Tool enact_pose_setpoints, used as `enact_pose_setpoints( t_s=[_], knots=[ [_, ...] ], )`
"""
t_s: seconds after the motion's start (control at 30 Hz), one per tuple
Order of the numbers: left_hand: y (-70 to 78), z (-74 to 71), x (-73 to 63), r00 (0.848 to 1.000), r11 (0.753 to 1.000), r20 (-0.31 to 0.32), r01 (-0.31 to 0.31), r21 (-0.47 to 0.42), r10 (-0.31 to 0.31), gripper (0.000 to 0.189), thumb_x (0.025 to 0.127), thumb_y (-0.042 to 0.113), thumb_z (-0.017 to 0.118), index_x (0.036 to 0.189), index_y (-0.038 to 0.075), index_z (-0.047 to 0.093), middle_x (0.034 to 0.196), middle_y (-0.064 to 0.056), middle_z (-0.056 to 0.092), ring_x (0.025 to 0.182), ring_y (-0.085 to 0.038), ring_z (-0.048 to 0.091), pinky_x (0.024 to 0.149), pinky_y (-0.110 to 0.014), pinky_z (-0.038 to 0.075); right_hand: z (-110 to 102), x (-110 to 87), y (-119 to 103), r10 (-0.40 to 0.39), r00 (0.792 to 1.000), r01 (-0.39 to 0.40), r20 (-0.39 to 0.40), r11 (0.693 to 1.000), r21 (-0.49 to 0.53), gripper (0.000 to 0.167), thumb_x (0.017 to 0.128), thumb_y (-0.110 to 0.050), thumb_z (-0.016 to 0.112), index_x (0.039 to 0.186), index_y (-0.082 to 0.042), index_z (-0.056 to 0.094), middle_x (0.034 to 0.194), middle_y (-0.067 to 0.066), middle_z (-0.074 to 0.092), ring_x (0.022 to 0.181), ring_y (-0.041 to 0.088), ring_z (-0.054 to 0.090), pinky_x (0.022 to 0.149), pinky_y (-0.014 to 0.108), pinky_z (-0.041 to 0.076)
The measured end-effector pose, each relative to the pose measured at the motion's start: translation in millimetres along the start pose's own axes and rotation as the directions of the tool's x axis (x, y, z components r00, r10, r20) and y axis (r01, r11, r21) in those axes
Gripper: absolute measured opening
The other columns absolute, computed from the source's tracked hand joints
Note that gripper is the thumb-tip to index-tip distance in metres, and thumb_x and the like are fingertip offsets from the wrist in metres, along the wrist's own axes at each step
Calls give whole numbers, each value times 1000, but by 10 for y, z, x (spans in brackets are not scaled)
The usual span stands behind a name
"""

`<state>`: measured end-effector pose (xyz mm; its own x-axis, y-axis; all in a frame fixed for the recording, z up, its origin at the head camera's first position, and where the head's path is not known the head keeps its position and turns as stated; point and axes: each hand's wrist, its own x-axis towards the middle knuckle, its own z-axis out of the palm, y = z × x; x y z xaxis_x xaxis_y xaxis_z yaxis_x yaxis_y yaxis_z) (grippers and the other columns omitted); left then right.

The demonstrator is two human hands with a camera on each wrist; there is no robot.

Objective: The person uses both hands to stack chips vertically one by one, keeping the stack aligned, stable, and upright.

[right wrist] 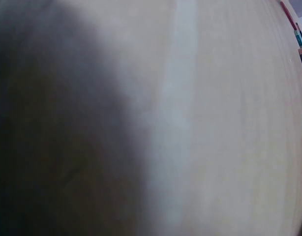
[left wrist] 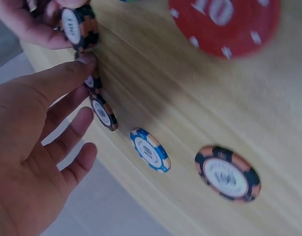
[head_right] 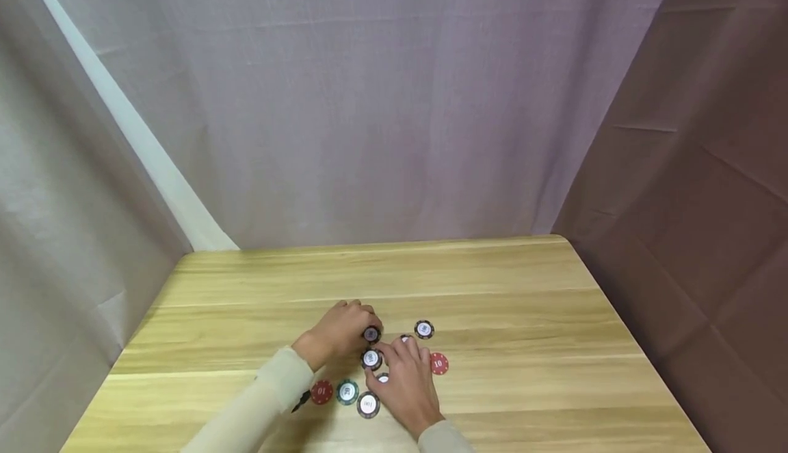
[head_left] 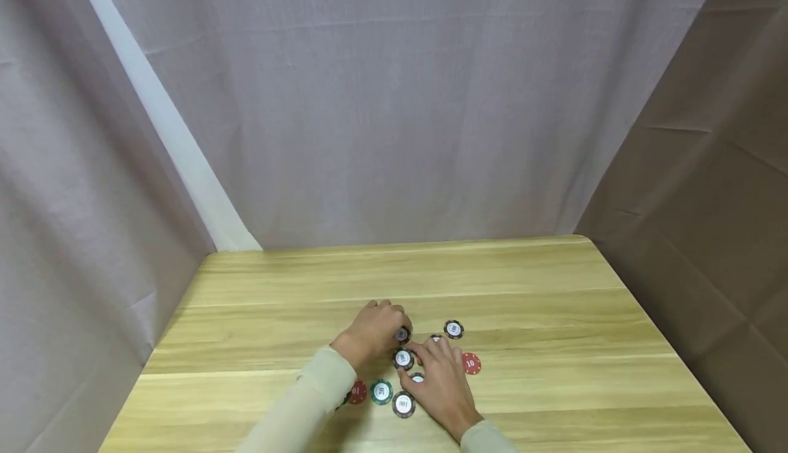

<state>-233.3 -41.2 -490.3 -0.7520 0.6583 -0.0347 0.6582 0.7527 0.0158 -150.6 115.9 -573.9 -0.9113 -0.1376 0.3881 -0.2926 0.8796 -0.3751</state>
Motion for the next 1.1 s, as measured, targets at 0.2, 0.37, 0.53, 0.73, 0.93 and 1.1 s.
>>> enact_pose_setpoints(
  t_s=[0.2, 0.37, 0.53, 0.73, 0.93, 1.1],
  knots=[
    [8, -21, 59, 997, 997, 70, -31, 71, 26, 18, 93, 32, 81, 110, 36, 81, 114, 14, 75, 113, -13, 67, 104, -41, 53, 52, -15, 1, 4, 1000, -4, -9, 1000, 4, 41, 81, -46, 82, 115, -23, 78, 81, -18, 45, 83, 7, 35, 76, 30, 28],
    [21, -36, 91, 992, 988, 116, -70, 135, 54, 18, 93, 33, 81, 112, 36, 80, 112, 13, 75, 111, -11, 67, 103, -35, 52, 55, -27, -20, 13, 1000, -13, 16, 1000, -1, 40, 82, -47, 81, 114, -22, 77, 82, -17, 46, 85, 9, 36, 75, 30, 29],
    [1, -16, 117, 988, 969, 127, -113, 218, 87, 26, 91, 35, 83, 117, 33, 78, 111, 11, 74, 108, -10, 67, 99, -30, 52, 44, -9, -30, 16, 1000, -16, 20, 1000, -15, 42, 83, -48, 80, 114, -21, 77, 87, -15, 52, 88, 10, 38, 77, 31, 31],
    [-112, 46, 48, 991, 959, 52, -129, 252, 120, 31, 88, 44, 82, 115, 29, 77, 105, 10, 72, 100, -10, 67, 95, -32, 54, 43, -8, -22, 22, 999, -22, 24, 1000, -21, 44, 83, -49, 81, 118, -22, 77, 83, -17, 47, 86, 8, 36, 77, 31, 30],
    [-187, 54, -66, 987, 985, -32, -152, 87, 155, 29, 82, 36, 84, 107, 23, 77, 99, 9, 68, 90, -9, 66, 89, -27, 57, 41, -11, -29, 30, 999, -30, 31, 1000, -6, 43, 83, -48, 81, 118, -22, 77, 81, -18, 48, 84, 7, 35, 76, 30, 29],
    [-136, -24, -135, 986, 988, -54, -157, -14, 156, 31, 80, 33, 86, 106, 20, 73, 100, 7, 65, 87, -8, 65, 81, -21, 57, 39, 12, -19, 35, 999, -35, 32, 999, -4, 43, 83, -47, 81, 118, -22, 77, 89, -18, 61, 86, 8, 39, 77, 31, 29]
  ],
)
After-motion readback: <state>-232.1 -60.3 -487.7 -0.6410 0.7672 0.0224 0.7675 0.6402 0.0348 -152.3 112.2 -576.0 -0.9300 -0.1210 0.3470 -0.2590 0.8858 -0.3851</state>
